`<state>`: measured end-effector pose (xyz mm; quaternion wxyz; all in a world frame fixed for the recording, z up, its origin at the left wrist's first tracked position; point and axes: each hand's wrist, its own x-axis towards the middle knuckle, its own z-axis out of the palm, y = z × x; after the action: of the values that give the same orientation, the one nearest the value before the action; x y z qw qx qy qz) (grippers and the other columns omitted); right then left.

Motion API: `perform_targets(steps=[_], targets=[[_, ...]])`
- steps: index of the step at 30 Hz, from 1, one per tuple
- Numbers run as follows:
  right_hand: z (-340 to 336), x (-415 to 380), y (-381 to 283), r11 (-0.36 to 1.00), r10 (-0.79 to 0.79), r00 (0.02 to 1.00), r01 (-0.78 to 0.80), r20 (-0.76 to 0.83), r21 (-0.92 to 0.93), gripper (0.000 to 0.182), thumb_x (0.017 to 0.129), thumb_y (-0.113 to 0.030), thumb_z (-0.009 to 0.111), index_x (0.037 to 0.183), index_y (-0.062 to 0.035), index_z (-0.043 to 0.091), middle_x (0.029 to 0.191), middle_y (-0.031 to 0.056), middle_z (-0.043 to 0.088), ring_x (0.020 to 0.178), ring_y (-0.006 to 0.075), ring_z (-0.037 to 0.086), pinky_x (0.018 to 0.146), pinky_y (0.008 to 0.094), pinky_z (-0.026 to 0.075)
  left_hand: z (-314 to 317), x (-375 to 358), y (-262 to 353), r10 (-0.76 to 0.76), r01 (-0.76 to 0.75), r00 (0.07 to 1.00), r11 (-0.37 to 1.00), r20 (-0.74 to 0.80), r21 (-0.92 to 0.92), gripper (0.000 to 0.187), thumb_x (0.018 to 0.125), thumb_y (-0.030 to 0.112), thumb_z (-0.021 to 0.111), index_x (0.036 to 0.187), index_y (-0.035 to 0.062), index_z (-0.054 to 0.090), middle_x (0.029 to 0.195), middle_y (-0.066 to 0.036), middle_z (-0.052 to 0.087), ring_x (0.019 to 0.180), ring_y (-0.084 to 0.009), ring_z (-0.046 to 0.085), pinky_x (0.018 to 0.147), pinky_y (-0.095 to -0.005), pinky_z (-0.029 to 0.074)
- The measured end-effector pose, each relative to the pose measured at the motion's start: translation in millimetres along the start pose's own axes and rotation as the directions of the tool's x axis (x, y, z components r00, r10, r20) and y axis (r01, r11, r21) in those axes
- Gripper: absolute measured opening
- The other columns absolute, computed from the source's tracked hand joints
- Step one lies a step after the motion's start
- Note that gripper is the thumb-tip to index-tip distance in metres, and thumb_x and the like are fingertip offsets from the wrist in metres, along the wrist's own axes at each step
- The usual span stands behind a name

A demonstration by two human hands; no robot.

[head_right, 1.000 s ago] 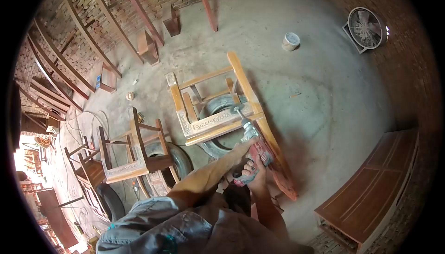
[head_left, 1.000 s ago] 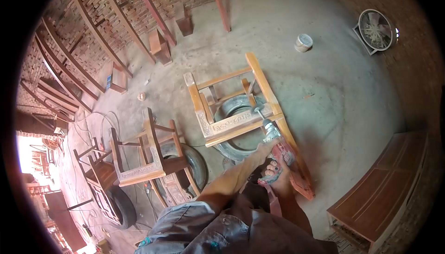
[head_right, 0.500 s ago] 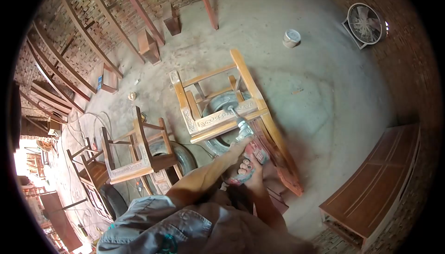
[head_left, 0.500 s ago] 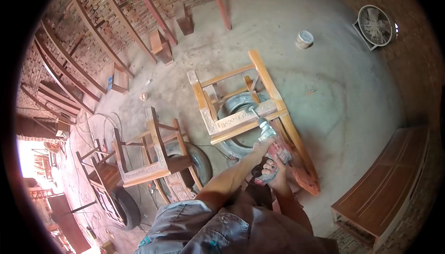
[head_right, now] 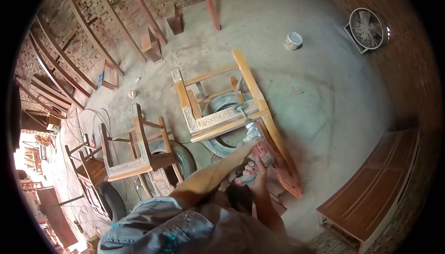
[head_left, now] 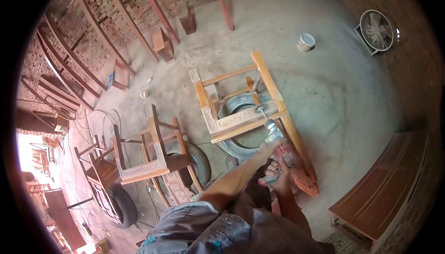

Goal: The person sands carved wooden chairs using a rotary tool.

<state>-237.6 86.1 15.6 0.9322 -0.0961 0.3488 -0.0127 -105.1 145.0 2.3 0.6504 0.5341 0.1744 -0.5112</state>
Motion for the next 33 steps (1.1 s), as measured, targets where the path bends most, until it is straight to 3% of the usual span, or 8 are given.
perform_targets(steps=[1, 6, 13, 17, 23, 27, 31, 33], targets=[[5, 1, -3, 1.000, -0.028, 1.000, 0.028, -0.013, -0.002, 0.022, 0.101, -0.029, 0.056, 0.108, -0.0084, 0.056, 0.074, -0.0019, 0.050, 0.063, 0.0096, 0.051, 0.053, 0.0256, 0.041, 4, 3, 5, -0.010, 0.011, 0.999, 1.000, 0.042, -0.021, 0.067, 0.074, 0.048, 0.081, 0.111, -0.0065, 0.066, 0.101, -0.014, 0.069, 0.091, -0.0226, 0.065, 0.080, -0.0367, 0.052], [3, 13, -9, 0.995, -0.066, 0.997, 0.063, 0.040, 0.075, 0.026, 0.100, -0.031, 0.058, 0.107, -0.0070, 0.055, 0.076, -0.0019, 0.050, 0.064, 0.0092, 0.052, 0.053, 0.0246, 0.042, 17, 15, 17, -0.039, 0.037, 0.999, 0.997, 0.025, 0.066, 0.059, 0.075, 0.046, 0.080, 0.106, -0.0020, 0.068, 0.092, -0.012, 0.069, 0.074, -0.0225, 0.065, 0.066, -0.0353, 0.053], [12, -18, 32, 0.991, 0.133, 0.990, -0.131, -0.041, 0.032, 0.025, 0.100, -0.035, 0.057, 0.094, -0.0108, 0.052, 0.073, -0.0024, 0.048, 0.057, 0.0094, 0.048, 0.052, 0.0255, 0.043, -26, -26, -20, 0.139, -0.140, 0.989, 0.990, -0.059, -0.022, 0.056, 0.081, 0.047, 0.077, 0.110, -0.0007, 0.069, 0.102, -0.015, 0.070, 0.086, -0.0221, 0.065, 0.077, -0.0382, 0.053], [31, -27, 50, 0.988, 0.155, 0.987, -0.156, -0.030, -0.006, 0.028, 0.101, -0.037, 0.056, 0.091, -0.0117, 0.050, 0.074, -0.0018, 0.048, 0.058, 0.0092, 0.047, 0.051, 0.0257, 0.041, -45, -36, -20, 0.060, -0.062, 0.995, 0.998, -0.081, -0.012, 0.051, 0.083, 0.047, 0.076, 0.105, 0.0017, 0.069, 0.096, -0.012, 0.070, 0.080, -0.0207, 0.064, 0.072, -0.0368, 0.052], [-3, -1, 73, 0.984, 0.134, 0.991, -0.136, 0.030, 0.113, 0.023, 0.101, -0.033, 0.056, 0.094, -0.0119, 0.052, 0.076, 0.0006, 0.051, 0.061, 0.0120, 0.048, 0.052, 0.0282, 0.042, -54, -47, -11, 0.088, -0.094, 0.990, 0.994, -0.113, -0.050, 0.044, 0.085, 0.043, 0.076, 0.104, 0.0036, 0.069, 0.090, -0.009, 0.070, 0.074, -0.0193, 0.064, 0.066, -0.0350, 0.053], [-12, -3, 80, 0.984, 0.174, 0.983, -0.176, 0.060, 0.031, 0.021, 0.101, -0.031, 0.056, 0.098, -0.0107, 0.053, 0.077, 0.0014, 0.052, 0.062, 0.0133, 0.049, 0.053, 0.0287, 0.043, -92, -3, -67, 0.088, -0.104, 0.987, 0.988, -0.133, -0.116, 0.044, 0.087, 0.039, 0.075, 0.107, 0.0016, 0.067, 0.095, -0.010, 0.070, 0.075, -0.0205, 0.065, 0.067, -0.0357, 0.054], [-14, 3, 89, 0.981, 0.144, 0.988, -0.151, 0.063, 0.118, 0.021, 0.101, -0.030, 0.057, 0.102, -0.0096, 0.054, 0.078, 0.0016, 0.053, 0.064, 0.0139, 0.050, 0.054, 0.0291, 0.043, -79, -36, -26, -0.035, 0.037, 0.994, 0.999, -0.104, 0.022, 0.050, 0.085, 0.044, 0.074, 0.111, 0.0027, 0.066, 0.098, -0.014, 0.069, 0.083, -0.0234, 0.066, 0.069, -0.0381, 0.055], [-13, 0, 93, 0.977, 0.156, 0.986, -0.164, 0.064, 0.134, 0.021, 0.101, -0.030, 0.057, 0.103, -0.0096, 0.053, 0.078, 0.0014, 0.052, 0.065, 0.0142, 0.049, 0.054, 0.0291, 0.042, -75, -52, -18, 0.005, -0.007, 0.994, 1.000, -0.112, -0.023, 0.053, 0.084, 0.046, 0.075, 0.112, 0.0015, 0.066, 0.098, -0.014, 0.069, 0.086, -0.0244, 0.065, 0.069, -0.0373, 0.054]])
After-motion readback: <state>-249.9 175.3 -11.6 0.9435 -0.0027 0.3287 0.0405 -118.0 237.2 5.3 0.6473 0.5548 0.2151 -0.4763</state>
